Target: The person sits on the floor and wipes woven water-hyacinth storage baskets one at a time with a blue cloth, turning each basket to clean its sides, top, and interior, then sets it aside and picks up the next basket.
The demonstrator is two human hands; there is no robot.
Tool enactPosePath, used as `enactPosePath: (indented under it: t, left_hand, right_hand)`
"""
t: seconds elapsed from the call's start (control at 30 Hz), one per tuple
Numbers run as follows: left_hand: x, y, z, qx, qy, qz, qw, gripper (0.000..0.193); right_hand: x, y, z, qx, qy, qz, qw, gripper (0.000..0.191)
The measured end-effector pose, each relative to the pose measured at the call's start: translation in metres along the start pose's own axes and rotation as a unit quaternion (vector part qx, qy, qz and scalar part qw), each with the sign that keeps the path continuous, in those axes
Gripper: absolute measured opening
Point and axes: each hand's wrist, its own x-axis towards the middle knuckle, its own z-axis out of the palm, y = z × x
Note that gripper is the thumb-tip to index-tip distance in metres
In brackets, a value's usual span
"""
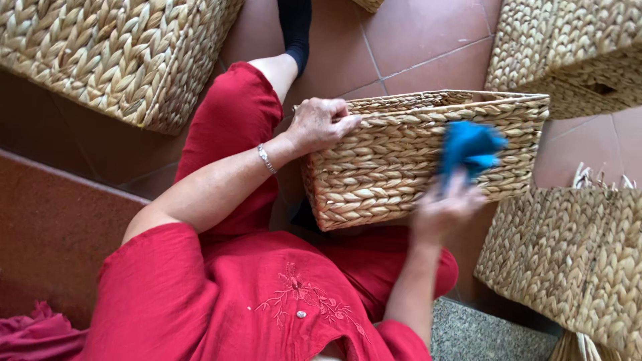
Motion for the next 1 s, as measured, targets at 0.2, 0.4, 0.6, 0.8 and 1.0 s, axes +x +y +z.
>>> enactPosePath:
  t: [0.2, 0.4, 0.6, 0.8, 1.0]
  left_hand:
    - [0.012, -0.004, -0.001, -0.005, 0.032, -0.038, 0.999, 0.033]
    - [0.019, -0.007, 0.008, -0.002, 0.017, -0.006, 1.000, 0.032]
    - [0.024, -0.012, 0.017, -0.023, -0.027, 0.066, 0.997, 0.036]
    - [0.018, -0.006, 0.019, 0.016, -0.087, -0.019, 0.996, 0.044]
    - [-0.023, 0.013, 0.007, 0.010, -0.099, 0.060, 0.993, 0.047]
  right_hand:
    - [-0.043, -0.103, -0.025, 0.187, -0.017, -0.233, 0.954, 0.040]
    - [0.046, 0.009, 0.018, 0.050, 0.060, -0.151, 0.985, 0.031]
    - [0.103, 0.079, 0.050, -0.006, 0.091, 0.089, 0.992, 0.041]
    - [0.007, -0.048, -0.011, 0.038, 0.052, -0.132, 0.989, 0.039]
    - [-0.042, -0.069, -0.040, 0.181, 0.026, -0.230, 0.956, 0.033]
